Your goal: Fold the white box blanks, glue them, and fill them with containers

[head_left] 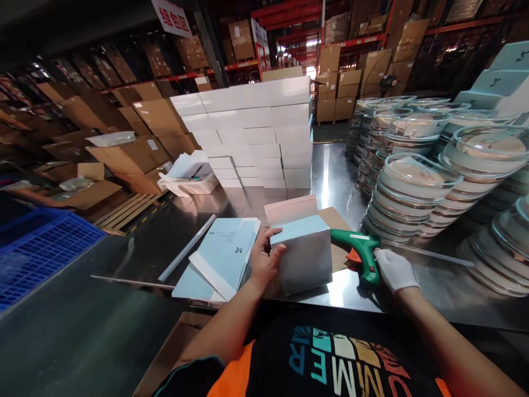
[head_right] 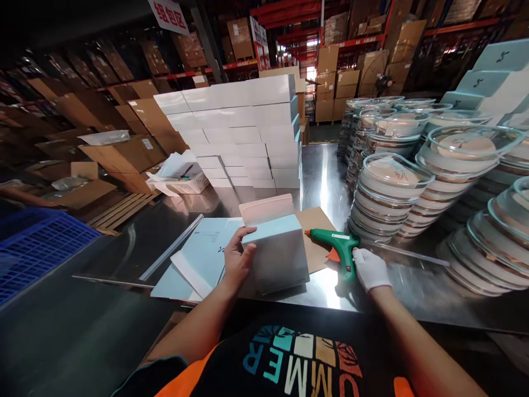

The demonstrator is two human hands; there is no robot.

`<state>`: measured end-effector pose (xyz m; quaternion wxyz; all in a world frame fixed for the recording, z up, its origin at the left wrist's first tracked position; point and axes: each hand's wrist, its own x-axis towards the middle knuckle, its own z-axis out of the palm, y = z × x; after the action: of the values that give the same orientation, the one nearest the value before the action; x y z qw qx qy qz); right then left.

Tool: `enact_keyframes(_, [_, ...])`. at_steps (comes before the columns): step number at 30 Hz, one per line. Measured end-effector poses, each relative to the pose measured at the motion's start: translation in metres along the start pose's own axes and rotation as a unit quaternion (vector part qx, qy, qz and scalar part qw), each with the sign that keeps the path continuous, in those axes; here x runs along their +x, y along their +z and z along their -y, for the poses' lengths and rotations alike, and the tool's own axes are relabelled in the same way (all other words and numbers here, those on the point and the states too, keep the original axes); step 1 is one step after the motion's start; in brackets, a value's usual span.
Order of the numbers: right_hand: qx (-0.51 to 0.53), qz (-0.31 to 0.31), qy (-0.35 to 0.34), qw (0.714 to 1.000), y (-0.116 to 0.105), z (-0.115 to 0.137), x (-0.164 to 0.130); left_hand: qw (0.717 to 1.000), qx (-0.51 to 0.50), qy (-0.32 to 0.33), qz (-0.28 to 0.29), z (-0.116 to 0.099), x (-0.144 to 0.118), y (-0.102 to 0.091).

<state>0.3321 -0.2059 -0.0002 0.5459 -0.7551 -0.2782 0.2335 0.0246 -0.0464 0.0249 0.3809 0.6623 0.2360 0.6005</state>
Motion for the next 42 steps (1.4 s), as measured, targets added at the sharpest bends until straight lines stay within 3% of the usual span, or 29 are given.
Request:
enact_keyframes(3, [-0.031,-0.031,-0.055,0.997,0.001,0.017,0.0,1.0,0.014,-0.004,0.002,0.001,0.002,0.0])
enact_keyframes(5, [0.021,0.026,-0.111,0.993,0.02,0.042,-0.006,1.0,0.013,-0.005,0.011,0.002,0.002,0.002])
enact_keyframes(8, [0.113,0.166,-0.188,0.961,0.062,0.084,-0.013,0.999,0.006,-0.007,0.031,0.005,0.001,0.005])
enact_keyframes(11, [0.105,0.215,-0.214,0.947,0.091,0.106,-0.013,0.999,0.006,-0.013,0.048,0.011,0.001,0.005])
enact_keyframes(15, [0.089,0.201,-0.235,0.947,0.09,0.097,-0.008,0.998,-0.027,0.029,0.058,0.02,0.0,0.006])
enact_keyframes(19, [0.059,0.215,-0.371,0.902,0.072,0.075,-0.005,0.989,-0.116,0.08,0.043,0.019,0.004,0.007])
enact_keyframes(24, [0.026,0.235,-0.463,0.854,0.067,0.064,-0.019,0.962,-0.046,0.166,0.211,0.004,0.024,-0.007])
enact_keyframes(27, [0.035,0.243,-0.481,0.842,0.069,0.071,-0.025,0.956,-0.025,0.163,0.244,-0.002,0.03,-0.013])
enact_keyframes(31, [0.007,0.276,-0.47,0.838,0.067,0.076,-0.021,0.963,0.002,0.132,0.235,-0.002,0.025,-0.016])
enact_keyframes(34, [-0.004,0.266,-0.435,0.86,0.068,0.064,-0.02,0.965,-0.008,0.138,0.223,0.004,0.022,-0.016])
enact_keyframes(37, [-0.057,0.263,-0.316,0.91,0.076,0.044,-0.024,0.982,-0.034,0.115,0.144,0.017,0.023,-0.016])
enact_keyframes(40, [-0.071,0.304,-0.149,0.938,0.088,0.036,-0.026,0.997,-0.032,0.005,0.075,0.032,0.029,-0.02])
enact_keyframes(42, [-0.021,0.282,-0.101,0.954,0.094,0.043,-0.013,0.995,-0.002,-0.063,0.072,0.04,0.035,-0.031])
